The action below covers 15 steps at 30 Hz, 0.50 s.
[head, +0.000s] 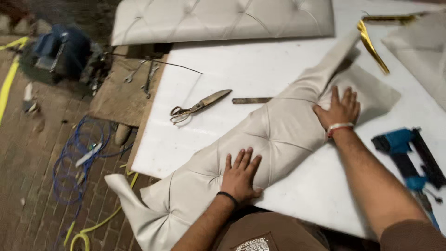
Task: The person staples a light-colored fabric onto a cushion frame using a pneumatic staple gun. They repeatedly pull and smooth the fabric to create tufted indentations, then secure the edges and corners with staples.
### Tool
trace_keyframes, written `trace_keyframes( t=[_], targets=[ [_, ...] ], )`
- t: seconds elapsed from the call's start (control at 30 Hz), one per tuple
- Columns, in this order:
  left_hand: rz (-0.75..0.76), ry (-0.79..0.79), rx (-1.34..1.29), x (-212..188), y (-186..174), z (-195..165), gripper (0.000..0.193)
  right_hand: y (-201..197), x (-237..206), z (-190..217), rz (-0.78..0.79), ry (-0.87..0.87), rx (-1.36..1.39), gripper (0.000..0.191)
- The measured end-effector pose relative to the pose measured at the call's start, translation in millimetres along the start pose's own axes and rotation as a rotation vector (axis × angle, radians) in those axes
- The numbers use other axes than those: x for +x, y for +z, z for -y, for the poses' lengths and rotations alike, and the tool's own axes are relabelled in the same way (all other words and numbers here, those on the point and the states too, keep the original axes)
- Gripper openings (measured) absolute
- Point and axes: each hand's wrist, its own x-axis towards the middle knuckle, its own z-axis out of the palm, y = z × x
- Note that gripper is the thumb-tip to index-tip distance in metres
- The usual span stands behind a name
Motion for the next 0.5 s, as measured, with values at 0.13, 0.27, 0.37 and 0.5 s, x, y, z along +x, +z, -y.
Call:
trace_keyframes(
  t=[0.13, 0.27, 0.37, 0.5],
  targets=[
    [-0.116, 0.052, -0.108, -31, 24, 31, 0.101, -16, -27, 15, 0.115, -0.05, -0.105, 0.106],
    [-0.176, -0.026, 0.011, -86, 38, 85, 0.084, -19, -67, 32, 0.191, -0.166, -0.144, 0.095],
    [-0.352, -0.036, -0.018, -93, 42, 103, 0.055, -17, -88, 23, 0.254, -0.242, -0.072, 0.087],
    [-0.304, -0.34, -0.039, -29, 15, 105, 0.031, -10, -100, -8, 0.041, -0.095, 0.404, 0.06]
  ],
)
